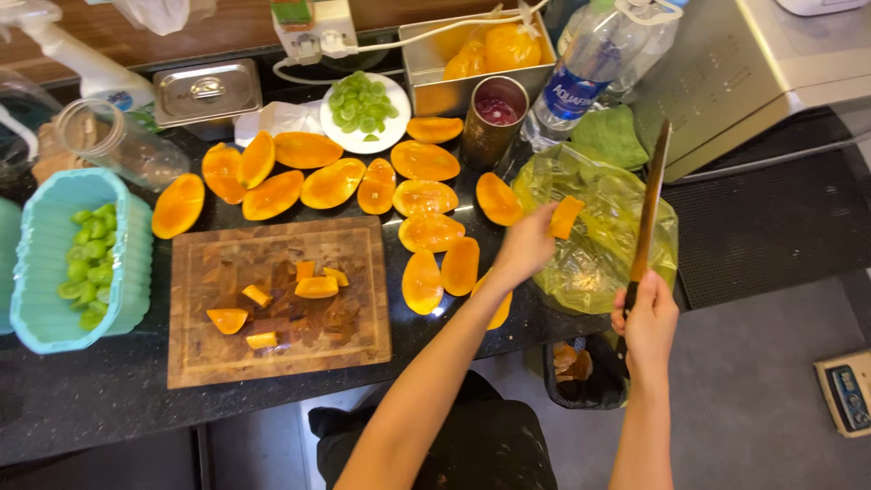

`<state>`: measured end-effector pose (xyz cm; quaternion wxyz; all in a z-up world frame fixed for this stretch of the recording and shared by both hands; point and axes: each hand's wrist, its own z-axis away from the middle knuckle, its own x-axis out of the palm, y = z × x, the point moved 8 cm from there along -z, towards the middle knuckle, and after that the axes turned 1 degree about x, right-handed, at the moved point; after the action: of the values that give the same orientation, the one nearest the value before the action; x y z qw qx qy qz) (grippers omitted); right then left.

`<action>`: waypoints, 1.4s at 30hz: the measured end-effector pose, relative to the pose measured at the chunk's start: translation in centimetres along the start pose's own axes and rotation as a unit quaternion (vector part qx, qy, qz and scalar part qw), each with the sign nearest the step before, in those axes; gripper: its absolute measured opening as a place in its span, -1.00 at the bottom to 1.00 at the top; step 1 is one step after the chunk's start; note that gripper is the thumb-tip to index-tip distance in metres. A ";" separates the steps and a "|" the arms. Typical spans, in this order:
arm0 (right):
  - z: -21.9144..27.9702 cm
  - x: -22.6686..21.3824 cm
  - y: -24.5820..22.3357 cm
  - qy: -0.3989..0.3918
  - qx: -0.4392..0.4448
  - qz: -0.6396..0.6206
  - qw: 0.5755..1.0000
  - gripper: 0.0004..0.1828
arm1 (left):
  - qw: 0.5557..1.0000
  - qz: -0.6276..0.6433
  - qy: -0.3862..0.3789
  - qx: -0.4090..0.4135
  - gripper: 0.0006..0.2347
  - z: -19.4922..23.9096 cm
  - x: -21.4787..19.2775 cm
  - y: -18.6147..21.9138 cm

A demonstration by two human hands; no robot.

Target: The person peels a mango with a knife, slices it into halves, and cuts the halves into smaller pieces on a wooden cutting board. The person places the cut pieces on the counter and discards the peels into a plastic bag.

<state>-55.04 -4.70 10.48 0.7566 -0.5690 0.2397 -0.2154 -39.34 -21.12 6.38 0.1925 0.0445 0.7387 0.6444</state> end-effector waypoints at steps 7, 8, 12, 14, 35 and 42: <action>2.5 2.3 -0.4 -0.022 -0.027 0.028 0.999 -0.62 | 0.987 0.125 0.082 -0.053 -0.67 6.3 -8.1 -2.7; 3.0 3.9 -0.2 -0.041 -0.035 0.016 0.998 -0.61 | 0.986 0.071 0.143 -0.052 -0.71 9.1 -12.1 -2.5; 5.2 11.7 1.4 -0.156 -0.021 0.046 0.986 -0.64 | 0.906 -0.232 0.352 -0.035 -0.82 22.6 -27.1 0.0; 7.2 15.5 3.3 -0.200 0.008 0.102 0.974 -0.66 | 0.824 -0.391 0.402 -0.081 -0.73 27.5 -31.9 0.1; 13.4 21.8 6.6 -0.294 0.041 0.124 0.947 -0.61 | 0.899 -0.416 0.039 0.135 -0.69 17.4 -35.8 -9.1; 13.9 21.2 7.4 -0.289 0.051 0.152 0.944 -0.62 | 0.833 -0.492 0.244 -0.064 -0.33 19.3 -33.3 -7.6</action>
<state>-29.42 -4.91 4.16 0.8453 -0.5239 0.0826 0.0641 -0.65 -14.80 4.71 0.2997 -0.4961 0.6431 0.5005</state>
